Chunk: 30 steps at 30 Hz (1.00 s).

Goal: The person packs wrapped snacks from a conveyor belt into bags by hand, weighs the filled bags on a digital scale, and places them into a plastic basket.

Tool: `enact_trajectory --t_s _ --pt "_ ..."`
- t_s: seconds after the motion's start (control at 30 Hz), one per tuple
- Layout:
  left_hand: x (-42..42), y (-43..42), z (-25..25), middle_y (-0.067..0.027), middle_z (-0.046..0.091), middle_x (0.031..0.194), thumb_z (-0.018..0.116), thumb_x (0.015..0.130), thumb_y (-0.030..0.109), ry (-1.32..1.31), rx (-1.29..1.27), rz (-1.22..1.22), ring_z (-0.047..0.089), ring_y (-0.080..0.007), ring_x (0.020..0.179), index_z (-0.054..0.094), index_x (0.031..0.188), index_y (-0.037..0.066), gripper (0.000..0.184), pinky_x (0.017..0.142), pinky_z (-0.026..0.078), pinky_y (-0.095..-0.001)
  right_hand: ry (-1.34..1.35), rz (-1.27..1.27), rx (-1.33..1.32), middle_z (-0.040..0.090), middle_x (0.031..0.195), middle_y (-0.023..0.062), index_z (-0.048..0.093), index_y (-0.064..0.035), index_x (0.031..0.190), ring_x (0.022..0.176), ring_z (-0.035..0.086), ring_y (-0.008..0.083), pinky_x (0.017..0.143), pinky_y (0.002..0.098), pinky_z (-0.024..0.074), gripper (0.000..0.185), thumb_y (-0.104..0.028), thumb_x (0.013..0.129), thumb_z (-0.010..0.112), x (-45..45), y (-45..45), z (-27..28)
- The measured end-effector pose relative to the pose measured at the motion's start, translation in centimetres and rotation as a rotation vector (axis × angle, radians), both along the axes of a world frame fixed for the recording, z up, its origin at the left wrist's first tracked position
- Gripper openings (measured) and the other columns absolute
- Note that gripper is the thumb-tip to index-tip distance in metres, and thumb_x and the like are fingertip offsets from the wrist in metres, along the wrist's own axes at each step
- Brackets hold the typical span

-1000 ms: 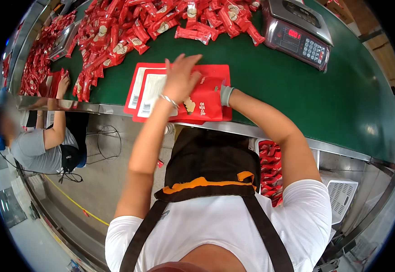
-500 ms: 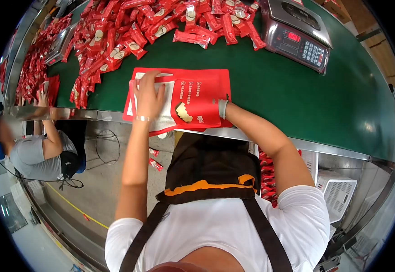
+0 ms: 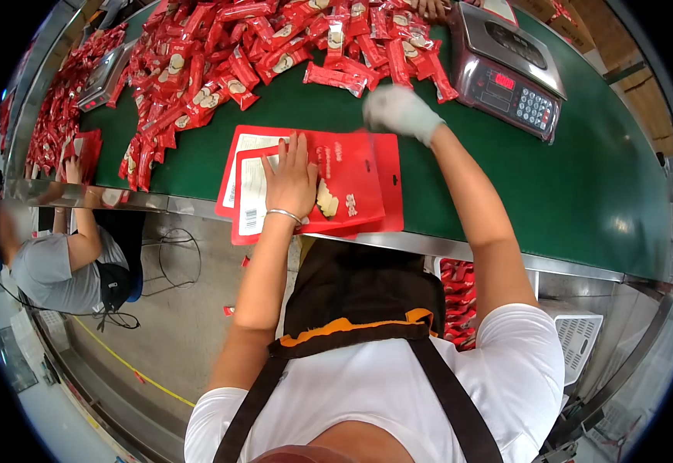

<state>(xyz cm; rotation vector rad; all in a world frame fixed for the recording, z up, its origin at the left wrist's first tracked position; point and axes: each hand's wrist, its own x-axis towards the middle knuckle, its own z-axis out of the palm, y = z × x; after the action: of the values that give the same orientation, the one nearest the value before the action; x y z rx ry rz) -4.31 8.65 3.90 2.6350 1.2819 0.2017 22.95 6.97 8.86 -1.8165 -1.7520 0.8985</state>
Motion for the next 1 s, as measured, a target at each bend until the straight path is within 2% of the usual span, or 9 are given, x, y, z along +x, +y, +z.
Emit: enact_trajectory --t_s 0.03,0.1,0.2,0.43,0.63,0.67,0.83,0.9,1.0 --pt "0.0 -0.1 0.0 -0.0148 0.023 0.160 0.038 0.100 0.030 0.001 -0.001 -0.007 0.021 -0.0347 0.147 0.025 0.152 0.004 0.060 0.118 0.010 -0.0577 0.026 -0.256 0.185 0.069 0.101 0.0163 0.067 -0.0076 0.106 0.091 0.066 0.0271 0.083 0.0353 0.0519 0.033 -0.032 0.084 0.063 -0.4 2.0 0.1" --pt "-0.1 -0.3 0.0 -0.0147 0.023 0.160 0.038 0.100 0.030 -0.004 0.017 -0.006 0.021 -0.0346 0.147 0.025 0.152 0.003 0.060 0.118 0.009 -0.0568 -0.438 -0.215 0.472 0.058 0.129 0.0200 0.060 -0.0152 0.128 0.118 0.056 0.0303 0.100 0.0386 0.0445 0.050 -0.043 0.086 0.062 -0.5 7.4 -3.2" --pt "0.0 -0.1 0.5 -0.0152 0.024 0.159 0.038 0.100 0.029 0.004 0.006 0.006 0.021 -0.0351 0.147 0.025 0.152 0.003 0.059 0.118 0.009 -0.0571 -0.672 -0.268 0.158 0.043 0.146 0.0165 0.049 -0.0238 0.140 0.127 0.046 0.0352 0.105 0.0493 0.0387 0.063 -0.050 0.084 0.065 -2.3 10.3 -6.4" --pt "-0.1 -0.2 0.1 -0.0180 0.024 0.159 0.039 0.100 0.028 -0.064 -0.028 0.022 0.020 -0.0358 0.147 0.028 0.151 0.002 0.059 0.119 0.009 -0.0543 -0.406 -0.066 0.300 0.048 0.144 0.0134 0.054 -0.0186 0.134 0.131 0.045 0.0330 0.107 0.0462 0.0369 0.054 -0.040 0.086 0.067 -1.0 1.1 -7.1" --pt "-0.2 -0.3 -0.3 -0.0195 0.024 0.158 0.038 0.100 0.030 -0.100 -0.021 0.012 0.021 -0.0355 0.147 0.031 0.150 0.000 0.059 0.119 0.009 -0.0546 0.197 -0.463 0.349 0.061 0.129 0.0141 0.057 -0.0100 0.134 0.114 0.061 0.0270 0.097 0.0320 0.0464 0.055 -0.032 0.085 0.072 2.1 -2.0 -4.4" --pt "-0.2 -0.3 -0.4 -0.0196 0.025 0.158 0.038 0.100 0.030 -0.087 -0.004 0.011 0.021 -0.0359 0.147 0.032 0.149 0.000 0.058 0.119 0.010 -0.0541 -0.033 -0.415 0.487 0.063 0.123 0.0131 0.057 -0.0132 0.135 0.108 0.063 0.0260 0.090 0.0315 0.0495 0.051 -0.027 0.087 0.070 3.1 -1.4 -5.8" --pt "-0.3 -0.4 -0.3 -0.0198 0.026 0.158 0.039 0.100 0.030 -0.108 -0.017 0.025 0.022 -0.0362 0.146 0.033 0.148 0.000 0.058 0.119 0.011 -0.0537 -0.061 -0.258 0.542 0.064 0.114 0.0091 0.060 -0.0204 0.132 0.101 0.061 0.0286 0.091 0.0342 0.0481 0.046 -0.018 0.086 0.069 1.8 -2.8 -5.8" --pt "-0.2 -0.1 -0.2 -0.0199 0.026 0.157 0.039 0.099 0.030 -0.129 -0.018 0.031 0.022 -0.0363 0.146 0.034 0.148 0.000 0.058 0.119 0.011 -0.0536 -0.445 0.010 0.683 0.064 0.116 0.0089 0.059 -0.0220 0.132 0.104 0.060 0.0302 0.092 0.0373 0.0483 0.050 -0.016 0.084 0.070 2.3 -2.6 -7.1" --pt "-0.1 -0.2 -0.1 -0.0201 0.026 0.157 0.039 0.099 0.031 -0.119 -0.012 0.025 0.022 -0.0364 0.146 0.034 0.148 0.000 0.058 0.119 0.011 -0.0536 -0.417 0.061 0.605 0.062 0.116 0.0101 0.055 -0.0246 0.136 0.106 0.059 0.0307 0.091 0.0389 0.0488 0.055 -0.014 0.084 0.069 2.6 -1.6 -7.3"
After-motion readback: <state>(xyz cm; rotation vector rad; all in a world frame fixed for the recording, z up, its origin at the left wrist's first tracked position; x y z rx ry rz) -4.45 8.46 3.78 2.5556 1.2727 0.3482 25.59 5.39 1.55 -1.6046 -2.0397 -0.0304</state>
